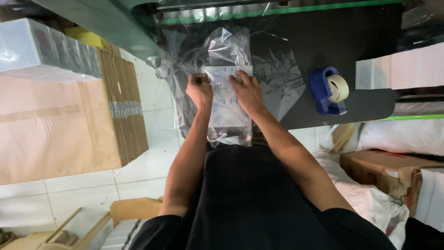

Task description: The person places paper items into a plastic bag, seals the bag with tape from a dispenser, and then inserts a smaller stack of papers into the same bag before finishing the seal.

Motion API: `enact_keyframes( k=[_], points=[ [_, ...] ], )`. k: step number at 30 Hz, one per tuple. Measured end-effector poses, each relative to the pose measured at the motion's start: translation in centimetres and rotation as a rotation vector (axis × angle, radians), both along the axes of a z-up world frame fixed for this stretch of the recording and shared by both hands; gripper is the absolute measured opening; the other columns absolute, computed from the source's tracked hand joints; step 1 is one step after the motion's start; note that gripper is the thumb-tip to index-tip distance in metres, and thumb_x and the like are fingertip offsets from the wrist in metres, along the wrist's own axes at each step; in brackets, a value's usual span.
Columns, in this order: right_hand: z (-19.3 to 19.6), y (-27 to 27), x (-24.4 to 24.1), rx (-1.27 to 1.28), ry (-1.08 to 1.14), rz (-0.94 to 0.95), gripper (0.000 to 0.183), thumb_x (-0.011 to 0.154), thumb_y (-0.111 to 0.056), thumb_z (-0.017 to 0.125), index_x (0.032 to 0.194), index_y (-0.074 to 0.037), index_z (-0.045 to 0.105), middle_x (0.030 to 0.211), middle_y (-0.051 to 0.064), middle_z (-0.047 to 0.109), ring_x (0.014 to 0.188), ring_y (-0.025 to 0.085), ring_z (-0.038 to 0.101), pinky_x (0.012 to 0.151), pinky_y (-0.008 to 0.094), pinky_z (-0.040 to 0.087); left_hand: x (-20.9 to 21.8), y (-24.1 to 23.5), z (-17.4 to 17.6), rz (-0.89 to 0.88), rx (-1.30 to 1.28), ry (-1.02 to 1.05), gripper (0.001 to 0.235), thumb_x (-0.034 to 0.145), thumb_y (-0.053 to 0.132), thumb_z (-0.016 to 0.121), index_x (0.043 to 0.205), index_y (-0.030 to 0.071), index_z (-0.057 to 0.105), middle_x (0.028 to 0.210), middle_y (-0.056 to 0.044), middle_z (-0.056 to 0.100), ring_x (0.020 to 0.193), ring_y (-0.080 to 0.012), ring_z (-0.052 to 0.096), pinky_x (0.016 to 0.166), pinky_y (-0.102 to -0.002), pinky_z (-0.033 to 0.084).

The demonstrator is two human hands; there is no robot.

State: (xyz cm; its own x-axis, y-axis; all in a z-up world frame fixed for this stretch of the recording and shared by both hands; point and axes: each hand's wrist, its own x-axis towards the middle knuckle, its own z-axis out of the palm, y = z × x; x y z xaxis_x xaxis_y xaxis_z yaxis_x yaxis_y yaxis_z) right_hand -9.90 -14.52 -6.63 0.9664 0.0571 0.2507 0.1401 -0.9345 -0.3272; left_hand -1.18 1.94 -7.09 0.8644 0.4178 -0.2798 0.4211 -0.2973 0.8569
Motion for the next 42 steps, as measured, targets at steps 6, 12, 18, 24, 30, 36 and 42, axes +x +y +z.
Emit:
enact_keyframes(
  k=[6,12,18,24,30,36,42],
  points=[
    [0.5,-0.8,-0.6,-0.161,-0.001,0.014,0.027,0.096,-0.023,0.067,0.122,-0.025,0.074,0.126,0.001,0.059,0.097,0.026,0.065,0.083,0.041,0.050,0.5,2.1,1.1,-0.003,0.237,-0.177,0.006,0.088,0.010,0.066,0.085,0.007,0.069,0.072,-0.022,0.069,0.074,-0.0436,0.072,0.065,-0.052,0.057],
    [4.4,-0.5,-1.4,-0.094,0.057,-0.116,0.044,0.090,-0.025,0.071,0.134,-0.028,0.066,0.140,0.004,0.051,0.100,0.040,0.063,0.075,0.050,0.058,0.4,5.8,3.2,-0.073,0.020,0.063,0.067,0.089,0.056,0.076,0.126,0.006,0.053,0.111,-0.021,0.074,0.113,-0.0406,0.070,0.100,-0.056,0.054],
    [2.5,2.4,-4.7,-0.031,0.112,0.039,0.052,0.094,-0.027,0.074,0.142,-0.024,0.056,0.159,0.009,0.034,0.130,0.040,0.049,0.096,0.058,0.047,-7.4,2.2,10.6,-0.399,0.308,0.175,0.082,0.065,0.041,0.096,0.123,0.008,0.050,0.113,-0.016,0.060,0.113,-0.0433,0.065,0.098,-0.058,0.055],
    [1.3,1.0,-5.3,-0.084,0.048,0.113,0.013,0.097,-0.035,0.060,0.098,-0.023,0.062,0.133,-0.005,0.051,0.115,0.029,0.048,0.085,0.044,0.041,-7.2,2.2,2.3,-0.624,0.482,0.257,0.022,0.090,0.036,0.067,0.094,0.014,0.065,0.080,-0.010,0.071,0.083,-0.0393,0.075,0.072,-0.053,0.060],
    [1.9,-7.0,-7.5,0.046,0.198,-0.049,0.010,0.098,-0.019,0.070,0.101,-0.012,0.064,0.121,0.005,0.058,0.108,0.031,0.063,0.092,0.047,0.046,-3.5,13.0,-0.9,-0.401,0.379,0.269,0.020,0.093,0.021,0.065,0.100,0.002,0.063,0.078,-0.026,0.070,0.079,-0.0478,0.073,0.070,-0.057,0.059],
    [3.3,-11.6,-11.7,0.282,0.064,-0.357,0.019,0.093,-0.004,0.075,0.104,-0.016,0.064,0.124,0.004,0.070,0.108,0.034,0.070,0.090,0.044,0.055,0.7,22.7,-5.4,-0.101,-0.238,0.240,0.033,0.088,0.002,0.062,0.120,0.008,0.061,0.087,-0.008,0.066,0.062,-0.0169,0.065,0.045,-0.028,0.058],
    [7.5,-4.7,-11.4,0.408,-0.079,-0.332,0.050,0.096,-0.028,0.078,0.137,-0.007,0.059,0.137,0.019,0.056,0.130,0.038,0.054,0.112,0.045,0.039,-6.9,13.4,6.3,-0.387,-0.005,-0.176,0.033,0.093,0.009,0.074,0.122,0.007,0.059,0.105,-0.018,0.070,0.095,-0.0388,0.073,0.082,-0.048,0.059]
  ],
)
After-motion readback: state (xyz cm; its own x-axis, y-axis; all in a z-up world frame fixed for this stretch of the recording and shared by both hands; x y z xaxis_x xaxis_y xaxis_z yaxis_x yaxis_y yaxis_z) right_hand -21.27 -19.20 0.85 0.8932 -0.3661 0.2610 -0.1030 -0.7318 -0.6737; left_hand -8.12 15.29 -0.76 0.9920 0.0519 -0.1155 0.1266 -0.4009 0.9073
